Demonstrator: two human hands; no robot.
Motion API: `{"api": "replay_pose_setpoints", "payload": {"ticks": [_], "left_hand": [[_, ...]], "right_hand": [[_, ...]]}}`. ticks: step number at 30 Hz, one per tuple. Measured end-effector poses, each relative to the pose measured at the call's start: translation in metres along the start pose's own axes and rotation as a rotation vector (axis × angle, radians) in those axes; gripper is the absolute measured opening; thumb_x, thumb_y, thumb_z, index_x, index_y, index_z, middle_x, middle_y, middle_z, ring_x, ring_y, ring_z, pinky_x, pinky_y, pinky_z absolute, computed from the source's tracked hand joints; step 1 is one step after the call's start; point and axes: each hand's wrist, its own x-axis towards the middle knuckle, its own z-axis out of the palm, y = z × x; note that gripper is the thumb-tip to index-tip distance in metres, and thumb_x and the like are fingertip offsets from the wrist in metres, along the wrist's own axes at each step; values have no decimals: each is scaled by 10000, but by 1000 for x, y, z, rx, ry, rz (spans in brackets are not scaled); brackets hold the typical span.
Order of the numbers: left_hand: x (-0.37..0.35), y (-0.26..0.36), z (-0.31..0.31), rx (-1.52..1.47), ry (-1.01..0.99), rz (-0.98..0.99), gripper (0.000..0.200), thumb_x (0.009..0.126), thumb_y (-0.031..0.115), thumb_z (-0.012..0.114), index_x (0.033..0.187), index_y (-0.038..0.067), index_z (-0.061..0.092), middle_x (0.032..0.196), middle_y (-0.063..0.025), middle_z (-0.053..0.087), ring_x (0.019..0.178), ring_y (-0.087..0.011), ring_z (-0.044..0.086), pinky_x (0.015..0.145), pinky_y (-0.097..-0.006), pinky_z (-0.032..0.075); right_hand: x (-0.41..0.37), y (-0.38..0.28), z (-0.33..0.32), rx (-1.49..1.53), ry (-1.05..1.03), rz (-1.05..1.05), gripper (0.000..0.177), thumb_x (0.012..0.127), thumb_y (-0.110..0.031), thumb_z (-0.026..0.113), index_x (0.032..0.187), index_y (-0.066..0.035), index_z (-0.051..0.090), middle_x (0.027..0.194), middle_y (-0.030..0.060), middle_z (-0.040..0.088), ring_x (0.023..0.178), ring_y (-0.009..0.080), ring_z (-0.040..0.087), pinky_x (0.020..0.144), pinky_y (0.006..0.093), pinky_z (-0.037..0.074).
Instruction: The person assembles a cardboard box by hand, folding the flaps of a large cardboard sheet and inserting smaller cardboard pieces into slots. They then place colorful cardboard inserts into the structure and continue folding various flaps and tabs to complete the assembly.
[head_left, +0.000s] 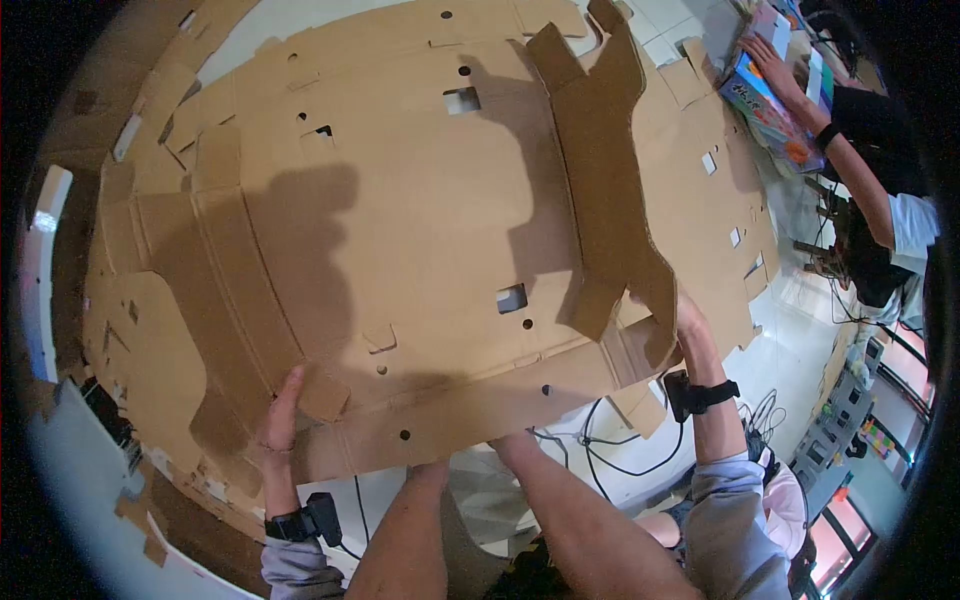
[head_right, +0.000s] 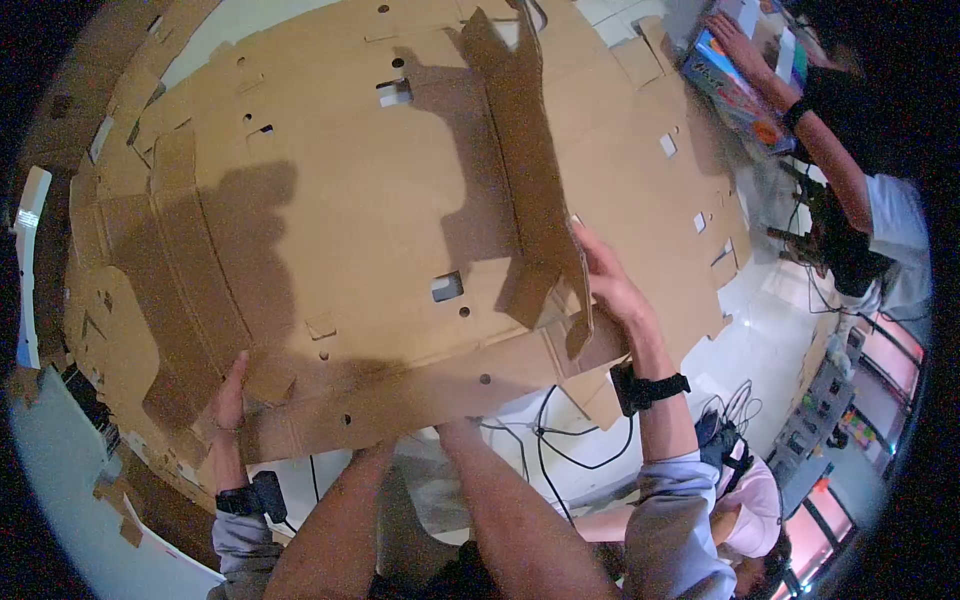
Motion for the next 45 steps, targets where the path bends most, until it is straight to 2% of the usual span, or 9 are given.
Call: {"api": "replay_pose_setpoints", "payload": {"ticks": [10,15,17,20,23,27,36,38,45], "left_hand": [[-24,34,-17,261,-96,2,494,904,265,547,1302,-19,474,1350,-93,476,1211,-192,468,1048,-316,324],[5,41,-93,444,-363,359,483,936,295,489,1309,-9,455,1299,-105,505,1149,-205,512,943,-343,438],[10,56,-98,397,-170,243,476,945,317,465,1296,-5,463,1270,-115,519,1117,-207,530,891,-346,476],[68,66,-116,-19,49,321,527,963,371,411,1349,13,393,1345,-119,449,1197,-215,462,968,-341,411],[154,61,-152,-780,-211,503,577,981,425,358,1403,32,323,1420,-122,379,1276,-223,393,1045,-335,346],[112,195,11,-200,123,759,439,956,379,422,1255,67,501,1143,-85,566,1007,-182,551,880,-288,444],[139,227,20,-251,-384,598,490,957,540,323,892,125,575,794,12,556,674,-86,526,599,-224,436],[181,211,1,-196,-523,768,490,946,556,341,855,130,565,730,19,534,595,-82,498,534,-211,406],[89,246,65,-255,-174,467,628,920,641,278,657,144,558,600,-18,525,565,-82,491,481,-264,377]], "right_hand": [[-6,-1,28,-631,294,-35,459,780,-271,703,1137,-16,566,1064,82,623,917,193,582,805,333,463],[4,-57,-7,-334,-218,-120,416,810,-89,585,1209,16,535,1158,103,604,1042,198,566,919,340,445],[40,-69,-22,-379,-155,-97,394,830,-31,514,1219,29,530,1177,113,598,1078,192,558,937,344,447],[105,-93,-39,-411,30,-22,402,964,-286,452,1229,8,525,1097,87,604,959,165,575,858,300,465],[171,-98,-41,146,-70,-116,472,989,-396,367,1215,-22,544,1102,79,593,1003,136,536,875,298,438],[178,-156,24,-35,28,-287,509,989,-407,333,1230,-2,524,1107,90,599,1028,141,536,909,306,418],[192,-130,32,7,253,-257,470,946,-470,426,786,-57,584,674,-7,535,570,75,449,543,246,367],[187,-135,34,71,236,-242,470,935,-481,446,723,-82,575,608,-35,505,508,62,417,486,231,335],[189,-144,52,92,75,-230,547,933,-502,433,800,-5,622,686,36,588,586,110,521,579,269,413]]}}
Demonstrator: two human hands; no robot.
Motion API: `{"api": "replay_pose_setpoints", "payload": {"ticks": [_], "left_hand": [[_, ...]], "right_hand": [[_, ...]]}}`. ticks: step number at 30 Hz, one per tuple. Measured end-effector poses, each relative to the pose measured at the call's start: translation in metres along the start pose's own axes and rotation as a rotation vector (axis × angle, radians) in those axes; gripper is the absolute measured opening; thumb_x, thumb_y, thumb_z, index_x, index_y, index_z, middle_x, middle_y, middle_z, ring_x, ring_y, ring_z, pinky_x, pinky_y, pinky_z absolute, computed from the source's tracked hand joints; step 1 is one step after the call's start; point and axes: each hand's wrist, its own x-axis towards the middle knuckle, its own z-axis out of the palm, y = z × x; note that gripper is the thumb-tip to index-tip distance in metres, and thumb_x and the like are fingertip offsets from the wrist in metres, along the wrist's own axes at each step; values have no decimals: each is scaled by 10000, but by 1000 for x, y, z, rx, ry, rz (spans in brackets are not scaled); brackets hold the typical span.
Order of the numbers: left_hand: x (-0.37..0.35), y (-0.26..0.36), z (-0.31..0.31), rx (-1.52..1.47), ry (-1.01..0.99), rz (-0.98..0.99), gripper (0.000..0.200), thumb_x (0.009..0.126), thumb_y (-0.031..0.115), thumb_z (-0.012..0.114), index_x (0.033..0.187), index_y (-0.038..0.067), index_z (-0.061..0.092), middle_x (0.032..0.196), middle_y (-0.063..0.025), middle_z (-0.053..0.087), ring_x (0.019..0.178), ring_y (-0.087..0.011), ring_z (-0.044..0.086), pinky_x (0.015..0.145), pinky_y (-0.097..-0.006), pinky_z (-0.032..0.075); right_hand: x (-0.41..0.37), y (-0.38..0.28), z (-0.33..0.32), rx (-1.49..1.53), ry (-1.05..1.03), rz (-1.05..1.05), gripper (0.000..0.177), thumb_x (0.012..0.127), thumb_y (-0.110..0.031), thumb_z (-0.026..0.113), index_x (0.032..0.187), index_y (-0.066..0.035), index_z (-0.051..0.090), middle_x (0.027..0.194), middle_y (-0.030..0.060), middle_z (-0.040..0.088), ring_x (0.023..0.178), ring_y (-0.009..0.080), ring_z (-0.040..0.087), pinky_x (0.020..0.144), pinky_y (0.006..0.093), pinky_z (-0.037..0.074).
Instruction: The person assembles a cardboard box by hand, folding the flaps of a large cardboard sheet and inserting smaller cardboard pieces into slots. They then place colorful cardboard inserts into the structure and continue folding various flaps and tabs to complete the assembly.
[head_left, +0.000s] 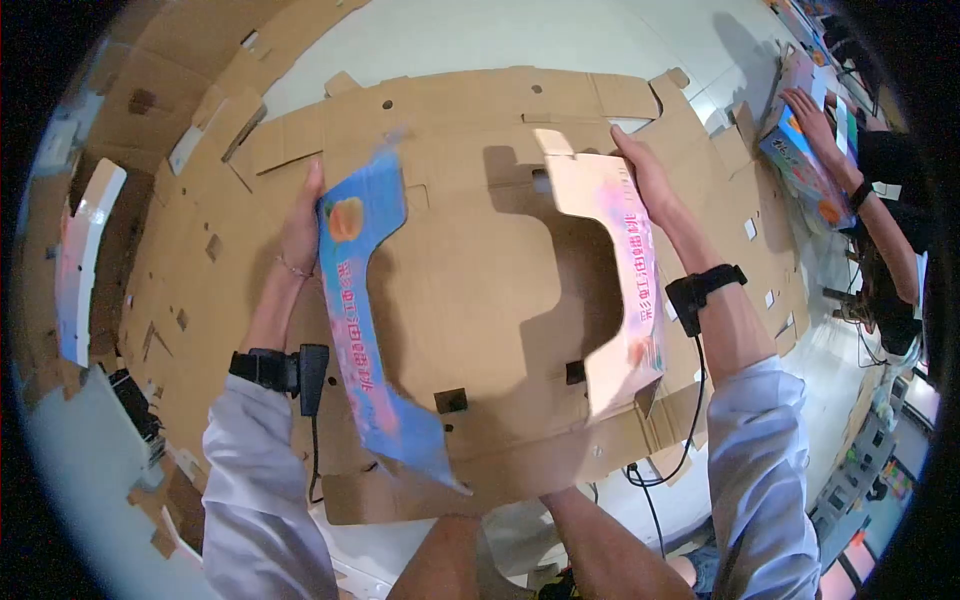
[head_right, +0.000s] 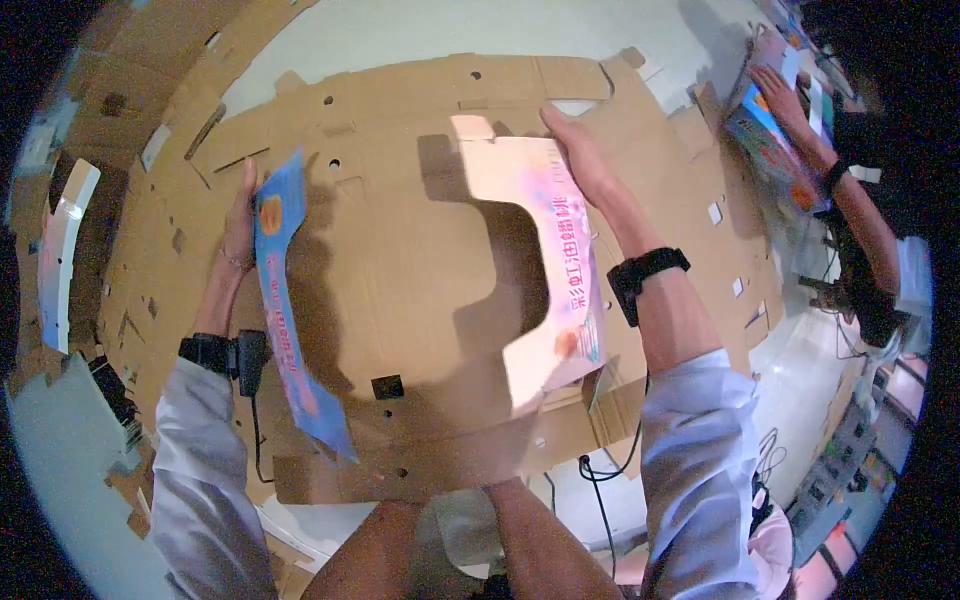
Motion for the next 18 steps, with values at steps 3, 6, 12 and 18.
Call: {"api": "replay_pose_setpoints", "payload": {"ticks": [3,6,12,18], "left_hand": [[4,-1,-3,277,-31,137,593,920,576,389,733,49,589,718,-32,596,594,-117,527,522,-310,396],[36,-24,-18,733,39,362,655,918,565,382,626,1,543,603,-88,565,592,-167,543,560,-364,405],[12,-32,34,898,308,321,651,918,531,369,644,-27,562,635,-220,584,592,-361,548,613,-451,417],[30,-61,63,1278,390,652,469,913,409,428,731,35,645,723,-188,638,710,-349,613,686,-452,462]], "right_hand": [[-10,-22,12,-471,53,27,647,932,-497,415,811,87,665,788,172,669,729,215,628,732,361,475],[2,9,22,-544,50,-1,647,908,-547,446,758,53,638,642,79,598,628,130,550,627,326,454],[-9,35,47,-854,349,-285,410,886,-403,493,877,-31,664,849,189,646,826,379,597,774,438,452],[-9,49,42,-775,425,-558,286,892,-255,507,1075,-50,585,1093,190,565,1024,370,522,879,446,402]]}}
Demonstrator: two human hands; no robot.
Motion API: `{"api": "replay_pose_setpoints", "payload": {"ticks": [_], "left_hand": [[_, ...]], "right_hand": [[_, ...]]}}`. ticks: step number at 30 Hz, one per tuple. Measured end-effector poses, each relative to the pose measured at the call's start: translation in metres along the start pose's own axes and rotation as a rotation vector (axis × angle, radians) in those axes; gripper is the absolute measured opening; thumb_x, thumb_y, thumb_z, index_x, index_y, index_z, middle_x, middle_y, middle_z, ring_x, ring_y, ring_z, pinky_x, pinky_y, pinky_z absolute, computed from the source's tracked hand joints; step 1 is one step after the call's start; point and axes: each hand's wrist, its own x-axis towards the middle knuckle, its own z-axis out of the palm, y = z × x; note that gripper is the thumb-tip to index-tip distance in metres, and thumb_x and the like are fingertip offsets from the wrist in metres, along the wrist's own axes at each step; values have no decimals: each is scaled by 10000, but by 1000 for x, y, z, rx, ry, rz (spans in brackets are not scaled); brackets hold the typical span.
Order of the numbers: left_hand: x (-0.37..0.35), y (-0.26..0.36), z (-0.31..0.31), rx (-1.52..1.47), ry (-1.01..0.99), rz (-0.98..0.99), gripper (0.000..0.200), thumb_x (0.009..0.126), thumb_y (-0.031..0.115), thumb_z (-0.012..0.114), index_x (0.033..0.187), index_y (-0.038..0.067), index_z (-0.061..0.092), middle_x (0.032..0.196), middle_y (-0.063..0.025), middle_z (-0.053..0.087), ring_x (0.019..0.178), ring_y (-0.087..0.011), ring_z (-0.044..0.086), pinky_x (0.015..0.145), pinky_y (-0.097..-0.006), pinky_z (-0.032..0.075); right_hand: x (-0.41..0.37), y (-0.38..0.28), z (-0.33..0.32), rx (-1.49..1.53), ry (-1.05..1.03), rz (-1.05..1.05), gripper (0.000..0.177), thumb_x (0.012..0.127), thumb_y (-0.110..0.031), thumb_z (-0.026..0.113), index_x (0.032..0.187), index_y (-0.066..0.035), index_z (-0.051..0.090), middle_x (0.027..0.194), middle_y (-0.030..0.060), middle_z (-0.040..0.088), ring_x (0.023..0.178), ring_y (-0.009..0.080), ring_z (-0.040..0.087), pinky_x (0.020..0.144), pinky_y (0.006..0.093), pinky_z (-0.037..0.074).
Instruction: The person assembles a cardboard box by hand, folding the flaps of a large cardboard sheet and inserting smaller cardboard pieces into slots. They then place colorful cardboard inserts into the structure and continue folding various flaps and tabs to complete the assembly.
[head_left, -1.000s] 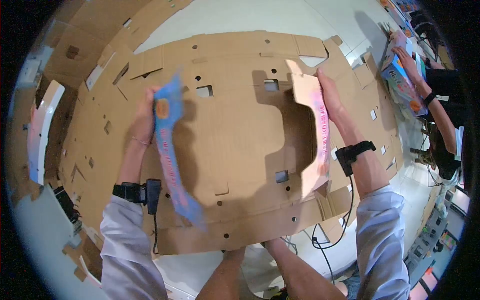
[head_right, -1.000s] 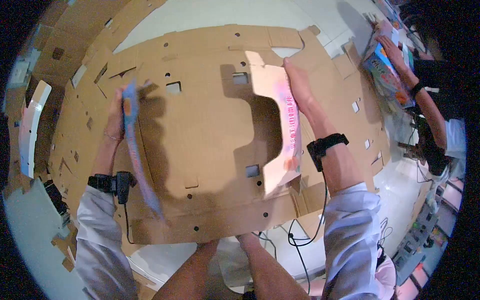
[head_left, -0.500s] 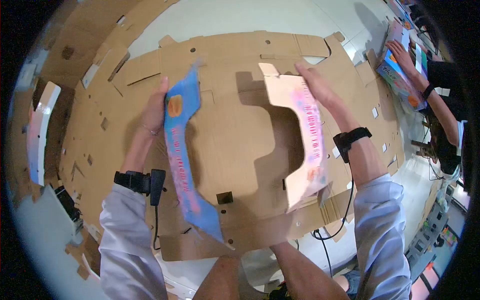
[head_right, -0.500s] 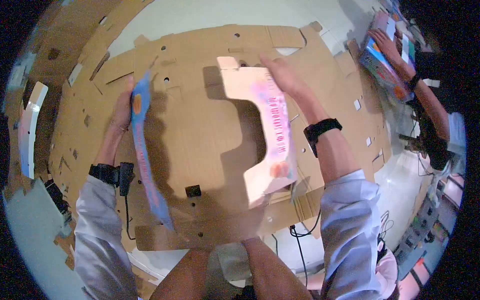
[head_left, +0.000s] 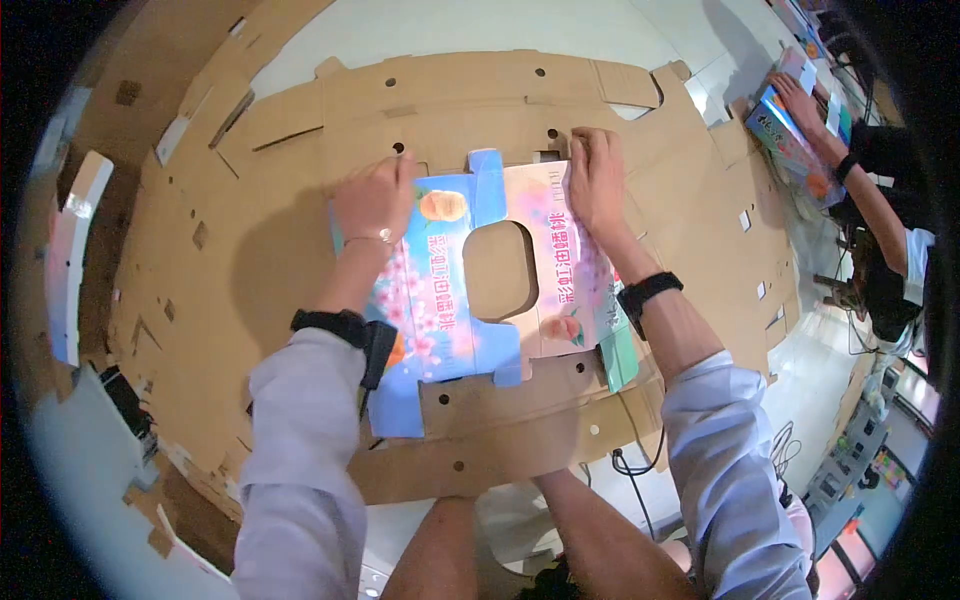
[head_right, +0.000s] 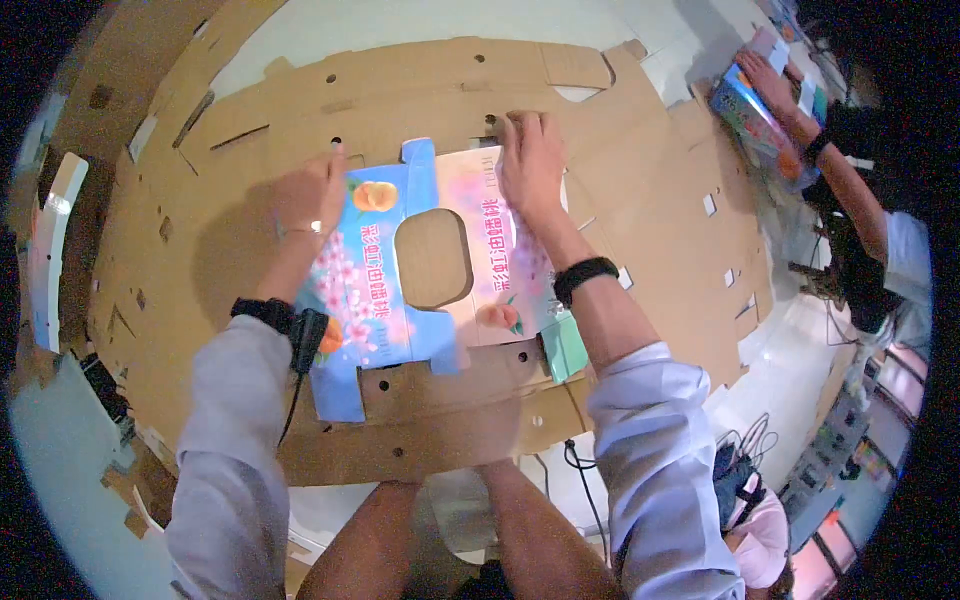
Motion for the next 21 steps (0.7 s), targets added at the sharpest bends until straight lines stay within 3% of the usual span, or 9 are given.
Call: {"api": "replay_pose_setpoints", "payload": {"ticks": [2,3,6,7,9,12,15,18,21], "left_hand": [[-1,2,6,-4,49,60,421,917,374,443,771,45,663,741,-200,636,720,-367,612,682,-485,467],[-2,1,7,-3,72,95,399,919,357,451,791,50,671,750,-205,634,725,-376,611,680,-501,470],[-1,0,6,91,89,132,273,881,307,529,839,78,671,756,-164,642,714,-348,615,693,-485,469],[-1,5,3,87,50,109,257,876,309,534,877,86,661,842,-156,638,777,-330,609,730,-477,454],[-6,11,-6,92,-42,70,247,867,314,544,953,103,640,1015,-138,629,904,-296,596,804,-461,424],[-32,4,2,47,28,305,459,862,373,555,1247,126,525,1324,-167,449,1201,-321,447,975,-509,337],[-74,18,-17,181,-110,230,664,852,452,549,1411,160,344,1470,-167,256,1348,-363,247,1062,-557,221],[-92,20,-14,228,-159,226,699,840,500,539,1418,163,336,1491,-178,218,1354,-388,232,1061,-594,192],[-92,25,-14,264,-168,209,694,844,503,525,1416,156,340,1481,-186,234,1354,-386,232,1055,-608,184]], "right_hand": [[-22,-7,-10,-76,-9,-257,315,895,-234,501,1146,-48,541,1139,194,540,1036,374,515,889,449,400],[-35,-8,-10,-86,-147,-278,455,887,-255,514,1276,-30,444,1279,199,470,1149,378,468,973,462,351],[-70,-25,-3,-271,-84,-208,568,880,-303,527,1342,-7,380,1392,198,377,1276,357,374,1046,478,276],[-76,-27,0,-346,-162,-150,639,875,-341,526,1373,11,332,1450,189,307,1338,347,293,1078,499,219],[-79,-27,7,-357,-140,-154,634,877,-349,518,1370,8,339,1445,189,314,1331,351,303,1075,498,224],[-74,-19,10,-367,-127,-151,639,868,-361,518,1365,2,348,1442,179,323,1325,354,310,1068,509,232],[-76,-24,8,-387,-153,-146,636,855,-350,532,1359,-2,359,1436,175,333,1319,351,320,1059,510,245],[-80,-25,8,-384,-121,-181,630,853,-344,536,1354,-3,365,1434,179,335,1314,339,330,1063,498,246],[-80,-36,4,-412,-178,-176,687,809,-407,582,1353,-38,380,1437,196,309,1304,441,279,1041,577,229]]}}
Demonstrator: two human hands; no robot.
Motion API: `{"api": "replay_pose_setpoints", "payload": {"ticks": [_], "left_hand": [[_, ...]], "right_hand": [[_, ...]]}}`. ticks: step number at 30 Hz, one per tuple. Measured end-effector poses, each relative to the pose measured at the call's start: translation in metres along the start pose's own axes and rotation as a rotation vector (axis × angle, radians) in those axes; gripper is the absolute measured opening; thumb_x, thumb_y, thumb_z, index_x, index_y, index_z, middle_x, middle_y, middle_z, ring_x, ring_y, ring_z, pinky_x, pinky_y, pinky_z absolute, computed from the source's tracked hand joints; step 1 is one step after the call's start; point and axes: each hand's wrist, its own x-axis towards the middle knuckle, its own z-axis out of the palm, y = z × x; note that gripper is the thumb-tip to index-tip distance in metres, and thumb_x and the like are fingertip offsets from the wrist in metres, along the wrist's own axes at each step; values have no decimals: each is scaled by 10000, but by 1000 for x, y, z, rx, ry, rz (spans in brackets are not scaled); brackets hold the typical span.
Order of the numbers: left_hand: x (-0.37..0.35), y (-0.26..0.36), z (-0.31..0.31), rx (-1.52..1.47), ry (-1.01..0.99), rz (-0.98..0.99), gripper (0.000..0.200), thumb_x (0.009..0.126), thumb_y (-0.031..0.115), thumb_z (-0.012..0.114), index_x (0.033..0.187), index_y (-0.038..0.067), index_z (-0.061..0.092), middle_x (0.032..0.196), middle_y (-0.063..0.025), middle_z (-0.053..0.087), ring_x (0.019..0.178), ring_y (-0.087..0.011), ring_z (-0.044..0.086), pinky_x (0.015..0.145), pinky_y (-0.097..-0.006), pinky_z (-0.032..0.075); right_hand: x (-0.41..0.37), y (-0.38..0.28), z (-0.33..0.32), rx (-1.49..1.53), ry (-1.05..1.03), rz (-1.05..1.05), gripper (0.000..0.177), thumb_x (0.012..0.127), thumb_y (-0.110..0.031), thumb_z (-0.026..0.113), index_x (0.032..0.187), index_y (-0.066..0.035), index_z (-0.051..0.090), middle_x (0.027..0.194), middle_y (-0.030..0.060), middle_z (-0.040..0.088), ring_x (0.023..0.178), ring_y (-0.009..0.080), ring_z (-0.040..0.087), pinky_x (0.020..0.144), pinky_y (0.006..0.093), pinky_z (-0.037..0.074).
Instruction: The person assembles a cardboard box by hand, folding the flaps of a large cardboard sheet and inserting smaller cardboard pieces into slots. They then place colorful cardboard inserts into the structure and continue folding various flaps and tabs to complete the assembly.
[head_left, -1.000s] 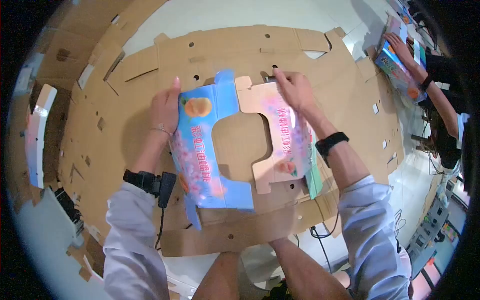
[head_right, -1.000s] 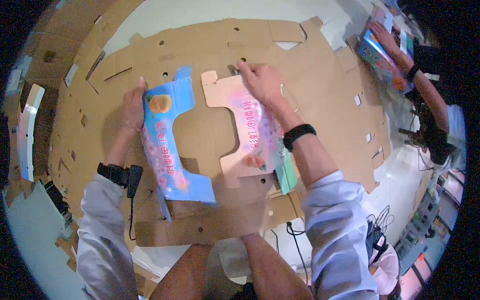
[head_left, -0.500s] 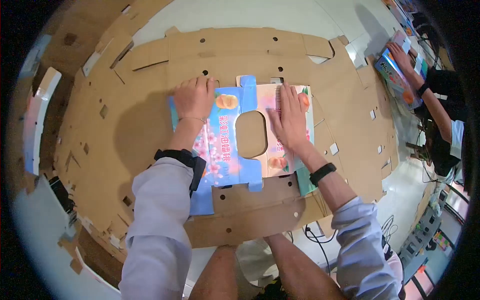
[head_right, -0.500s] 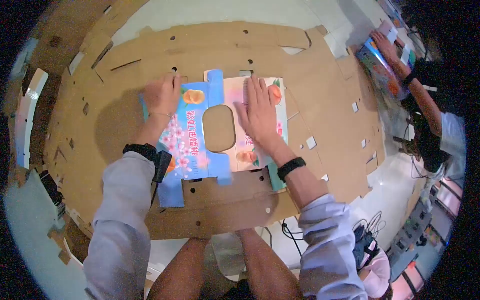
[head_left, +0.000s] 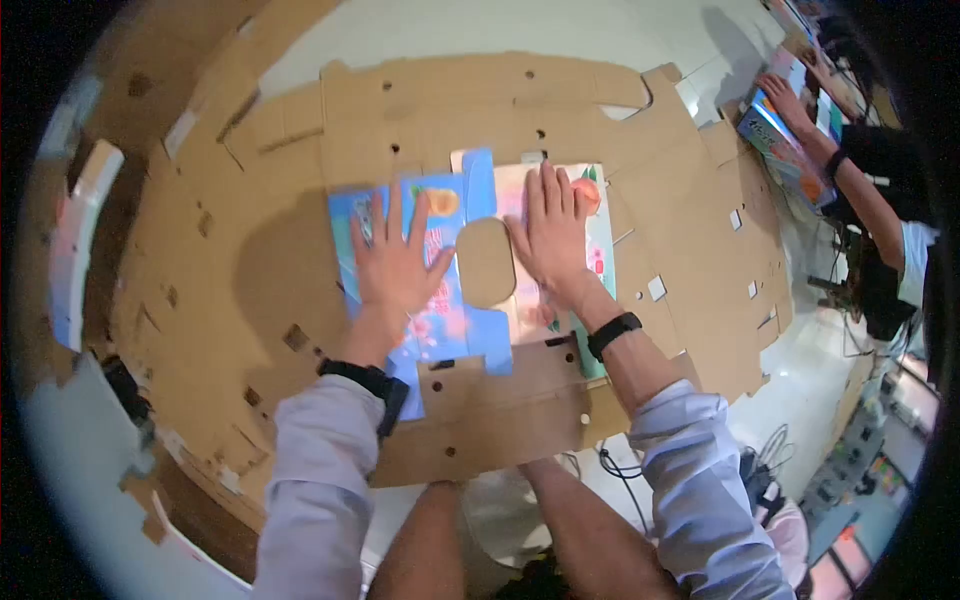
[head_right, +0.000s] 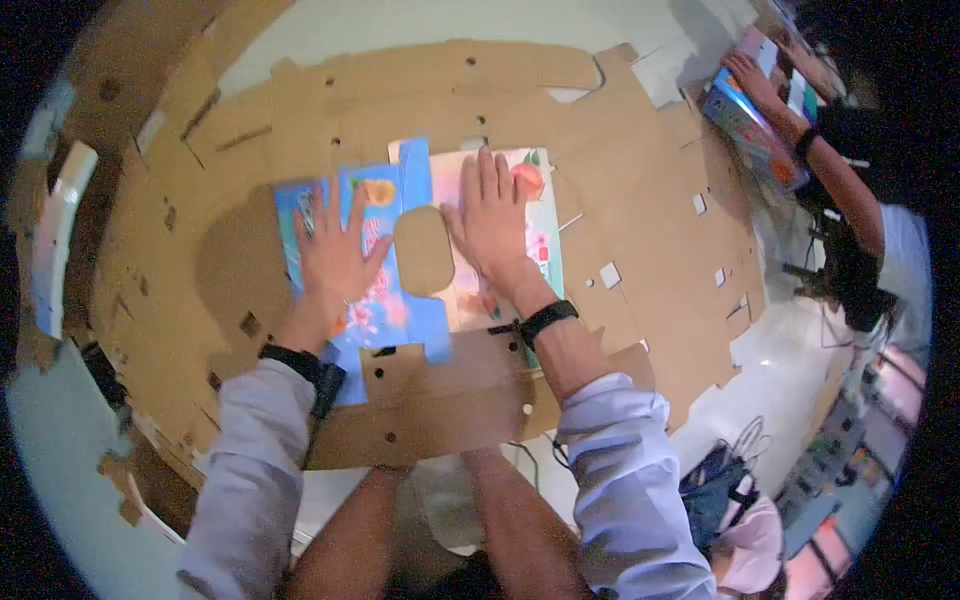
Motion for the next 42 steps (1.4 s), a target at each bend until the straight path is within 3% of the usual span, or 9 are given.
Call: {"api": "replay_pose_setpoints", "payload": {"ticks": [5,9,13,14,19,21,25,37,42], "left_hand": [[1,15,-24,-87,103,34,596,798,396,608,1307,120,465,1412,-161,353,1341,-351,277,1054,-617,168],[-5,44,-94,-181,-4,396,394,758,318,646,1084,99,607,1268,-110,506,1282,-314,378,1082,-559,170],[-19,-46,-99,-107,-246,488,395,787,323,629,1122,114,602,1188,-111,555,1243,-311,418,1094,-524,208],[-26,-77,-113,-125,-286,506,405,808,339,616,1143,112,596,1209,-118,548,1249,-313,414,1097,-516,210],[-26,-218,-225,-468,-1051,-427,417,866,228,592,1220,11,544,1217,-172,563,1142,-279,532,963,-315,407],[9,-250,-226,-126,-1009,-439,470,880,289,584,1240,-5,520,1160,-155,584,1042,-231,568,883,-314,438],[64,-261,-118,-592,-203,-681,584,887,459,524,1274,22,493,1078,-108,603,911,-196,562,753,-329,435],[137,-273,1,-1175,50,-1030,664,852,576,514,1234,32,493,1164,-160,563,1043,-273,534,829,-417,439],[145,-322,27,-1282,-2,-988,431,868,499,547,1028,102,602,788,-24,537,696,-108,484,563,-282,360]], "right_hand": [[10,-22,-33,-56,-55,-14,776,711,-397,691,1366,-111,388,1432,175,303,1280,555,218,1029,640,206],[5,10,-75,-224,-128,-41,808,677,-236,717,1395,-162,353,1464,144,274,1322,486,225,1065,581,230],[3,126,-143,455,-241,3,815,758,-184,705,1435,-102,259,1458,177,304,1337,343,308,1080,426,294],[-5,168,-154,284,-417,384,775,788,-238,709,1410,-42,290,1392,213,394,1262,297,428,1038,383,350],[15,298,-221,-257,-580,529,447,801,-270,640,1147,9,591,1066,198,648,1010,292,623,848,390,486],[40,285,-207,-145,-69,421,365,810,-249,594,1048,23,641,913,157,683,853,259,655,779,373,502],[107,199,-113,680,-159,574,474,863,-279,556,1223,29,532,1056,137,635,915,201,599,808,333,480],[178,176,-49,1873,543,1392,476,889,-304,538,1252,-6,459,1086,170,549,871,226,516,721,334,424],[185,176,-37,1527,187,911,417,937,-406,446,1182,-78,525,1067,113,554,950,208,507,787,346,409]]}}
